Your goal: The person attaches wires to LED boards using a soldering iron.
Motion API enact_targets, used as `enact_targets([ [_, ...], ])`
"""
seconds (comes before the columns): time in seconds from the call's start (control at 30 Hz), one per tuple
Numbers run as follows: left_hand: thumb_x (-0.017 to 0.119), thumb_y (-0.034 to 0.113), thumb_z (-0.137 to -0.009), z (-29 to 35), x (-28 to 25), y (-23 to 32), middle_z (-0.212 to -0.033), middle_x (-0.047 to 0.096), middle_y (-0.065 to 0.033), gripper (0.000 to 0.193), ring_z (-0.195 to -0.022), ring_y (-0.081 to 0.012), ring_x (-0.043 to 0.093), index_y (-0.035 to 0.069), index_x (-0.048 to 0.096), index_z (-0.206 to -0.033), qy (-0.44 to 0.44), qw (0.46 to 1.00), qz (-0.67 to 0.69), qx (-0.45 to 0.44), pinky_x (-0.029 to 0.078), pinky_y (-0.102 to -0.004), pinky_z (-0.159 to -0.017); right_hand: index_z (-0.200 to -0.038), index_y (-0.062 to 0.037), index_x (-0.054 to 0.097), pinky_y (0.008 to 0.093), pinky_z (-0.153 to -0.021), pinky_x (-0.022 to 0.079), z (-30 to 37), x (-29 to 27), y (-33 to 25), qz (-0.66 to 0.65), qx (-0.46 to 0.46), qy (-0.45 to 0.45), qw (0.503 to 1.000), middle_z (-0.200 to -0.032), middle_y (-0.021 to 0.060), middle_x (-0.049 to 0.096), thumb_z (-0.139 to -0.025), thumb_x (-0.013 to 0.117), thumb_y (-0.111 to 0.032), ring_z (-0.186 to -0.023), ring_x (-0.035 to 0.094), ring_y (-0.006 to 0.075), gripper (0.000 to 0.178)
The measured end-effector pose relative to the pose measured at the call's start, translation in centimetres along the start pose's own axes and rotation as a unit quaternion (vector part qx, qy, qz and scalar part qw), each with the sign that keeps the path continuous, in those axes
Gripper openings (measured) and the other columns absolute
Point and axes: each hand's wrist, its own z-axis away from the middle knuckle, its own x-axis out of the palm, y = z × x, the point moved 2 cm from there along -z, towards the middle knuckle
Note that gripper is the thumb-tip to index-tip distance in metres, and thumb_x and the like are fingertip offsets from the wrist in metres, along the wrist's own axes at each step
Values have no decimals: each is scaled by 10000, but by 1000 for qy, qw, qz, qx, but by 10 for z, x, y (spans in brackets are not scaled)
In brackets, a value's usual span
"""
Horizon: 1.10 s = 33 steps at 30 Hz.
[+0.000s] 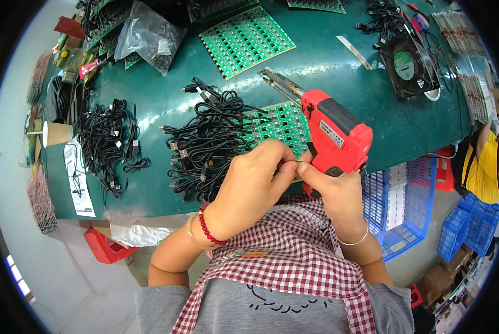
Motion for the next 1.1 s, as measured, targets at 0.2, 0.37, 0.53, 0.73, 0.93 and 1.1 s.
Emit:
enact_targets([
  [0.2, 644, 31, -825, -1, 12, 2, -724, 618, -132, 85, -586, -244, 624, -12, 572, -810, 67, 995, 48, -47, 485, -310, -497, -889, -14, 646, 234, -631, 473, -2, -2, 3, -52, -14, 36, 998, -796, 2, 647, -788, 702, -26, -697, 593, 71, 116],
  [0.37, 645, 34, -812, -11, 7, -9, -730, 614, -121, 67, -602, -264, 619, 1, 588, -804, 60, 991, 55, -106, 487, -321, -518, -871, -11, 634, 246, -660, 484, -1, -4, 8, -19, -17, 28, 999, -799, 23, 650, -804, 696, -37, -718, 606, 84, 95],
  [0.53, 687, 39, -785, -21, 2, -35, -798, 541, -76, 75, -596, -223, 552, 8, 637, -831, 46, 985, -165, -29, 446, -318, -535, -1201, 37, 455, 302, -634, 475, 1, -30, -4, -17, -34, 97, 995, -748, 91, 587, -858, 588, -19, -651, 580, 163, 372],
  [0.73, 667, 63, -796, -23, 13, -50, -805, 532, -103, 82, -609, -302, 587, 32, 592, -809, 57, 964, -259, -35, 476, -380, -531, -1191, 48, 466, 275, -521, 437, 24, -57, 17, -30, 17, 59, 998, -623, 63, 507, -927, 546, -106, -511, 477, 127, 317],
  [0.93, 658, 50, -785, -28, 18, -53, -786, 522, -110, 102, -576, -313, 580, 30, 557, -788, 75, 958, -275, -35, 481, -383, -499, -1139, 56, 485, 262, -478, 404, 43, -73, 48, -2, -7, 19, 1000, -594, 52, 481, -916, 544, -81, -472, 435, 119, 269],
  [1.1, 656, 49, -783, -28, 17, -52, -787, 520, -115, 111, -577, -318, 583, 26, 548, -783, 79, 956, -278, -45, 484, -389, -497, -920, 38, 525, 273, -488, 397, 45, -75, 61, 112, -36, 22, 993, -596, 53, 488, -900, 505, -19, -499, 457, 124, 63],
])
